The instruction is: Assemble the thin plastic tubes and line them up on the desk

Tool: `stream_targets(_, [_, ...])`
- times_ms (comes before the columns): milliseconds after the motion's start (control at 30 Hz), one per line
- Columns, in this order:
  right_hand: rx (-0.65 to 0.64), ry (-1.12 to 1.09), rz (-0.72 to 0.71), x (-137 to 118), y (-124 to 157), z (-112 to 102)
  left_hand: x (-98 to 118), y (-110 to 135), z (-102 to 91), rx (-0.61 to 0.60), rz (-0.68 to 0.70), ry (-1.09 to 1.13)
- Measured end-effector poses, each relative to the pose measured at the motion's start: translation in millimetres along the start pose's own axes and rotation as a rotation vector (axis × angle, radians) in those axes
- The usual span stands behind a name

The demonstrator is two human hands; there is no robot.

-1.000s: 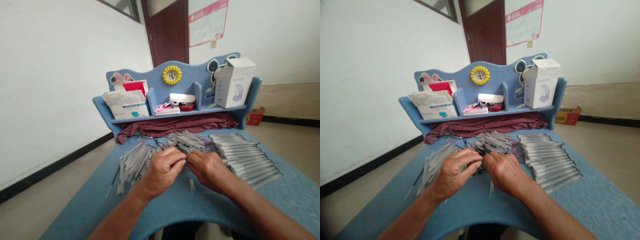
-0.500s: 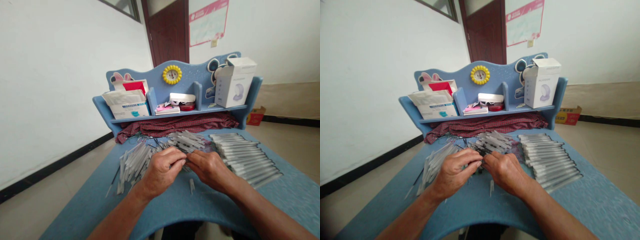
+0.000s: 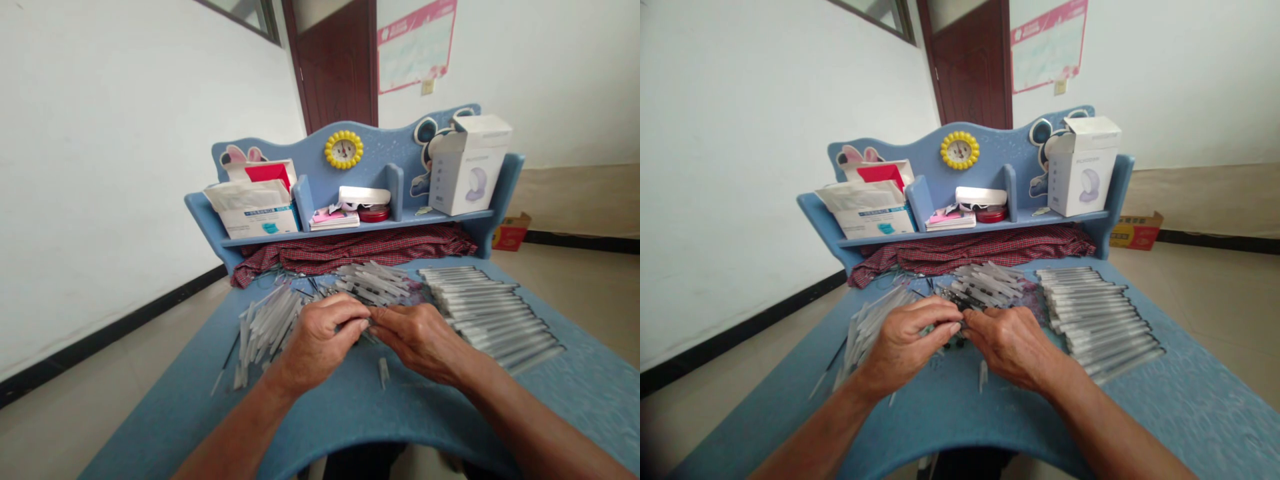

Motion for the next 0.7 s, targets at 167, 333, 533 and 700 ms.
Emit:
stream_targets(167, [-0.009, 0.063, -0.015, -1.8, -1.0, -0.9, -3.0, 0.7, -0.1, -0.041, -0.021, -0.002])
stream_targets(333, [-0.009, 0.076, 0.000, -1.0, -0.8, 0.0, -6.4, 1.2, 1.4, -0.064, -0.073, -0.005])
stream_targets(533, [0.044, 0.103, 0.106, 5.1, 1.6, 1.4, -6.0, 0.2, 1.4, -0.048, -0.070, -0.010])
stream_targets(700, [0.028, 0.106, 0.124, 7.8, 3.5, 3.9, -10.1, 1.7, 1.4, -0.021, -0.155, -0.004])
Point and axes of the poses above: each hand's wrist, its own y-axis away from the middle knuckle, its own z-axis out of the palm, x = y × z, the point moved 4 cm from there along -y, towards the middle knuckle, and after that the axes turned 11 degrees about x, right-handed, at the moved point
